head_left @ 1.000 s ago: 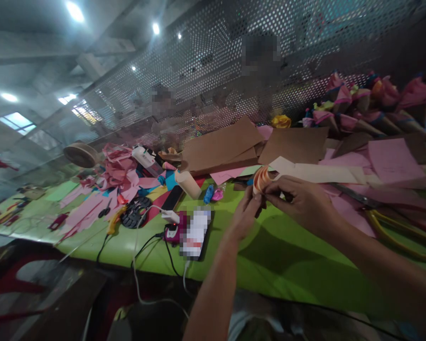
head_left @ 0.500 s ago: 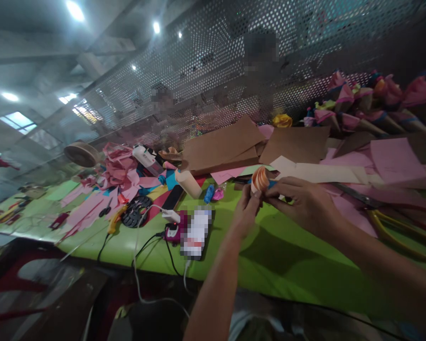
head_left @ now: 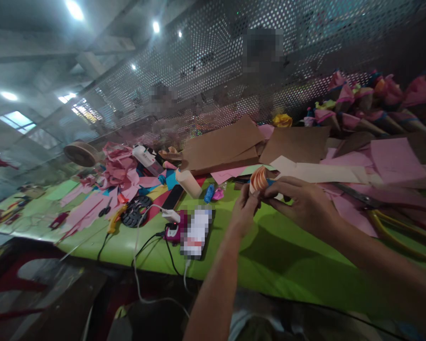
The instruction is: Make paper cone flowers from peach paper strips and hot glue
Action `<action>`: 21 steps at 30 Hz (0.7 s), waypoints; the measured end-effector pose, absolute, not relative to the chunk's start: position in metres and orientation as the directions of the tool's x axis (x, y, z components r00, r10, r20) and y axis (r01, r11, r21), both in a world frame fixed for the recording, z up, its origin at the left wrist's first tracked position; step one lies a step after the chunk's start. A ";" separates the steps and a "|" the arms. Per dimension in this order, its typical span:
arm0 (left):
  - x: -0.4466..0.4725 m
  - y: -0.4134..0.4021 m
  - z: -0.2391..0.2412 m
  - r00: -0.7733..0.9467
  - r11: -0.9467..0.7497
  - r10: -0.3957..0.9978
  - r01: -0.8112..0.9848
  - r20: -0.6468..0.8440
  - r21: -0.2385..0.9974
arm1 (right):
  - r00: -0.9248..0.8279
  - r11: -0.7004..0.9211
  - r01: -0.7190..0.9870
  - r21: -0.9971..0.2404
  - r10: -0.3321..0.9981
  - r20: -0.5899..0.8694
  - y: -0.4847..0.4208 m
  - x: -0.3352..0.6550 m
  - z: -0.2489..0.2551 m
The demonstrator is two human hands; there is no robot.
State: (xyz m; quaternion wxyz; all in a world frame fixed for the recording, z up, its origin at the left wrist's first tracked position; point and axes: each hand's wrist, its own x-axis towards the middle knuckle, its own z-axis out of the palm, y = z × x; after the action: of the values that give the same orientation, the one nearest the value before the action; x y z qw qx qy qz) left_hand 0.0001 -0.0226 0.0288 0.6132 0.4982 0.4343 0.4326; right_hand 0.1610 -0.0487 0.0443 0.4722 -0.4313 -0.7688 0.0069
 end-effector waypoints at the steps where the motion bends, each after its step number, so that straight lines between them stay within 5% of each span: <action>1: 0.000 -0.023 0.030 0.244 0.134 0.964 -0.102 -0.105 0.986 | -0.177 0.629 0.654 -0.420 0.667 0.724 -0.049 0.161 0.045; 13: 0.000 -0.025 0.034 0.309 0.085 0.950 -0.131 -0.041 0.988 | -0.209 0.610 0.744 -0.273 0.601 0.771 -0.049 0.158 0.037; 21: 0.000 -0.027 0.036 0.203 0.151 0.971 -0.108 -0.127 0.983 | -0.131 0.623 0.658 -0.422 0.648 0.751 -0.052 0.158 0.048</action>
State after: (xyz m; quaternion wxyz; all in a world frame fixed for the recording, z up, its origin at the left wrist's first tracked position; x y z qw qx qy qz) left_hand -0.0003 -0.0266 0.0364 0.6102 0.4787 0.4508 0.4419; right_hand 0.1578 -0.0522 0.0482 0.4959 -0.4342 -0.7520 -0.0055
